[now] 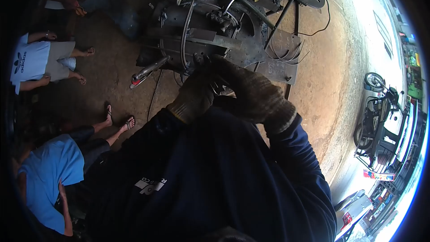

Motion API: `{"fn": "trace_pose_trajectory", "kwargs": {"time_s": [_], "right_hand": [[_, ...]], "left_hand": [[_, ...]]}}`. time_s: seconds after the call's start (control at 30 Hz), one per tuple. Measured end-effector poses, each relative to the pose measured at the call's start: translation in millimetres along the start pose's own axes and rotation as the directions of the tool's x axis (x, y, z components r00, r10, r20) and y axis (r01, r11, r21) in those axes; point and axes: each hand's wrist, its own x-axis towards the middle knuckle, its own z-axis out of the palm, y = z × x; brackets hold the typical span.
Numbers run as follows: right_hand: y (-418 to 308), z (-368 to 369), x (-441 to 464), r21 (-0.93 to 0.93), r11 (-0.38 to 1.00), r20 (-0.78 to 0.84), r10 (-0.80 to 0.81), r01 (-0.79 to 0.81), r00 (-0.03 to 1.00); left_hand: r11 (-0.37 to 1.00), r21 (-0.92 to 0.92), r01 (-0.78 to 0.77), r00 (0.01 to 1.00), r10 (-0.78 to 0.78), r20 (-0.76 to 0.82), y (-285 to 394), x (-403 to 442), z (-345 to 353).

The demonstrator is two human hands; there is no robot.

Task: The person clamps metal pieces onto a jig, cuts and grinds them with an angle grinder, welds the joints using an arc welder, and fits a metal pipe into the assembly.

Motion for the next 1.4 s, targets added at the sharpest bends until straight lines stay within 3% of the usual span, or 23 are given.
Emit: {"fn": "trace_pose_trajectory", "kwargs": {"time_s": [0.03, 0.07, 0.1, 0.2, 0.27, 0.33, 0.4, 0.5, 0.63, 0.73, 0.8, 0.83, 0.9, 1.0, 1.07, 1.17, 1.2, 1.23, 1.37, 1.4], "right_hand": [[6.4, 1.1, -2.4, 0.288, 0.957, 0.027, -0.032, 0.023, 0.999], [11.6, 2.9, -4.3, 0.552, 0.834, 0.043, -0.067, 0.032, 0.997], [15.4, 4.8, -6.2, 0.546, 0.837, 0.043, -0.062, 0.028, 0.997], [13.7, 10.0, -8.9, 0.641, 0.756, 0.093, 0.096, -0.134, 0.991], [0.3, 16.5, -7.4, 0.908, 0.378, 0.111, 0.198, -0.181, 0.974], [16.0, 19.6, -14.1, 0.828, 0.454, 0.199, 0.313, -0.331, 0.929], [22.0, 28.1, -13.2, 0.836, 0.406, 0.223, 0.363, -0.369, 0.905], [10.9, 28.8, -7.6, 0.84, 0.334, 0.287, 0.395, -0.427, 0.873], [21.0, 13.2, -8.2, 0.82, 0.339, 0.333, 0.373, -0.462, 0.866], [21.4, -1.5, -7.2, 0.709, 0.444, 0.424, 0.353, -0.548, 0.834], [38.5, -4.9, -4.5, 0.736, 0.444, 0.47, 0.207, -0.511, 0.858], [40.9, -12.4, 0.3, 0.735, 0.452, 0.479, 0.183, -0.506, 0.859], [42.6, -29.7, 12.4, 0.547, 0.607, 0.599, 0.197, -0.576, 0.776], [62.9, -28.4, 30.9, 0.564, 0.53, 0.656, 0.178, -0.633, 0.734], [65.5, -28.2, 40.8, 0.514, 0.614, 0.669, 0.149, -0.599, 0.728], [48.8, -37.7, 52.1, 0.492, 0.621, 0.645, 0.21, -0.61, 0.735], [44.2, -39.7, 55.3, 0.421, 0.736, 0.63, 0.184, -0.531, 0.754], [40.6, -39.9, 56.7, 0.338, 0.829, 0.62, 0.161, -0.446, 0.768], [37.1, -30.7, 56.0, 0.136, 0.856, 0.607, 0.326, -0.499, 0.725], [38.5, -23.9, 55.1, 0.171, 0.886, 0.538, 0.283, -0.432, 0.794]], "left_hand": [[1.0, -0.003, -0.003, 1.0, 0.003, 0.001, 3.3, -1.7, 2.4], [0.981, -0.195, 0.013, 1.0, -0.018, -0.02, 5.7, -2.8, 6.2], [0.925, -0.38, 0.028, 0.999, -0.044, -0.032, 9.0, -3.2, 9.4], [0.951, -0.308, 0.017, 1.0, -0.01, 0.024, 33.1, -8.5, 14.9], [0.93, -0.363, 0.059, 0.998, -0.045, 0.047, 32.2, -3.9, 12.0], [0.906, -0.41, 0.107, 0.994, -0.085, 0.074, 26.7, 3.2, 7.8], [0.841, -0.533, 0.092, 0.972, 0.04, 0.23, 19.6, 10.7, 3.1], [0.856, -0.494, 0.152, 0.982, -0.076, 0.17, 32.8, 5.7, 6.1], [0.867, -0.49, 0.088, 0.989, -0.02, 0.144, 20.1, 21.5, 6.4], [0.859, -0.502, 0.099, 0.984, -0.008, 0.18, 5.6, 31.5, 12.2], [0.951, -0.309, -0.032, 0.999, 0.042, 0.024, 0.6, 34.4, 19.6], [0.95, -0.307, -0.054, 0.998, 0.058, 0.002, -3.1, 35.8, 19.4], [0.98, -0.199, -0.029, 0.999, 0.022, -0.036, -11.3, 38.8, 17.1], [0.981, -0.189, 0.053, 0.97, -0.095, -0.223, 21.4, 11.7, 47.9], [0.986, -0.166, 0.001, 0.974, -0.039, -0.223, 20.3, 9.9, 44.2], [0.987, -0.147, -0.064, 0.982, 0.036, -0.183, 22.5, 15.1, 35.4], [0.984, -0.159, -0.082, 0.985, 0.056, -0.161, 25.1, 17.8, 32.2], [0.984, -0.159, -0.075, 0.988, 0.051, -0.149, 27.4, 18.1, 29.4], [0.982, -0.19, -0.015, 0.998, 0.004, -0.055, 28.9, 16.9, 21.6], [0.98, -0.201, 0.002, 0.999, -0.011, -0.043, 30.1, 16.8, 19.9]]}}
